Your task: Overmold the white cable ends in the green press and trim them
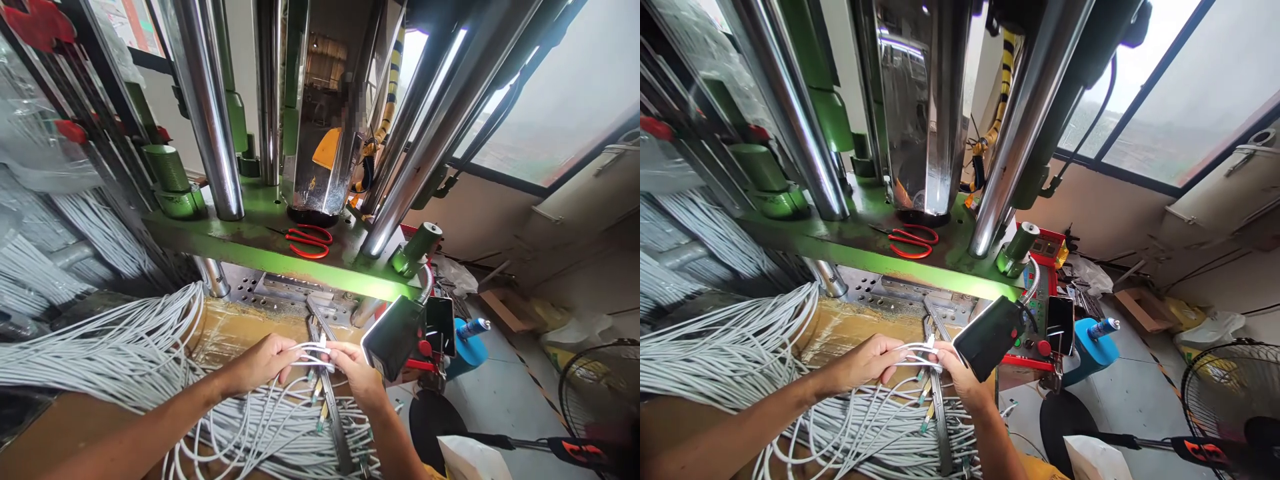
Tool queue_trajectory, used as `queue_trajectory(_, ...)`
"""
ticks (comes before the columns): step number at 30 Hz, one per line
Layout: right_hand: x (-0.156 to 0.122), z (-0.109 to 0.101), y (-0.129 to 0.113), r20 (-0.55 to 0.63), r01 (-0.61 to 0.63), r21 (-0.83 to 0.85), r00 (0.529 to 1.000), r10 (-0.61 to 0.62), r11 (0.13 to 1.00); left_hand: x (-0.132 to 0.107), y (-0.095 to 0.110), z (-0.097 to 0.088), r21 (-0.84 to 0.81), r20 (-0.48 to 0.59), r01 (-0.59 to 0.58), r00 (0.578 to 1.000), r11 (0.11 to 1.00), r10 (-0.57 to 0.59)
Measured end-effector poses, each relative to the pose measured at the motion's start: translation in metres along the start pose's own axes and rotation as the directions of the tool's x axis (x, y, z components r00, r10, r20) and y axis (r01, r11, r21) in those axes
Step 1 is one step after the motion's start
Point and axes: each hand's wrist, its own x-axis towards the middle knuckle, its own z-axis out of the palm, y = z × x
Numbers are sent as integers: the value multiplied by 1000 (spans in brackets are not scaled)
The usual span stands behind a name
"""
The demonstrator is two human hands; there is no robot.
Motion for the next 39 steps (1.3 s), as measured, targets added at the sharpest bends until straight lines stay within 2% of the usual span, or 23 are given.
queue_trajectory(14,-3,1,4,-45,-8,145,999,15,989,5,-2,3,34,-13,14,1000,999,-13)
queue_trajectory(21,-3,0,11,-92,-70,198,992,90,978,11,-11,7,44,-31,37,999,998,-35)
queue_trajectory(25,-2,0,12,-64,-103,243,991,122,965,13,-12,7,71,-37,25,999,997,-22)
queue_trajectory(33,-4,3,7,-42,-64,280,996,79,958,11,-3,5,75,-30,26,999,997,-24)
queue_trajectory(39,-4,5,1,4,-86,307,996,89,948,11,-7,7,46,-20,4,1000,999,-3)
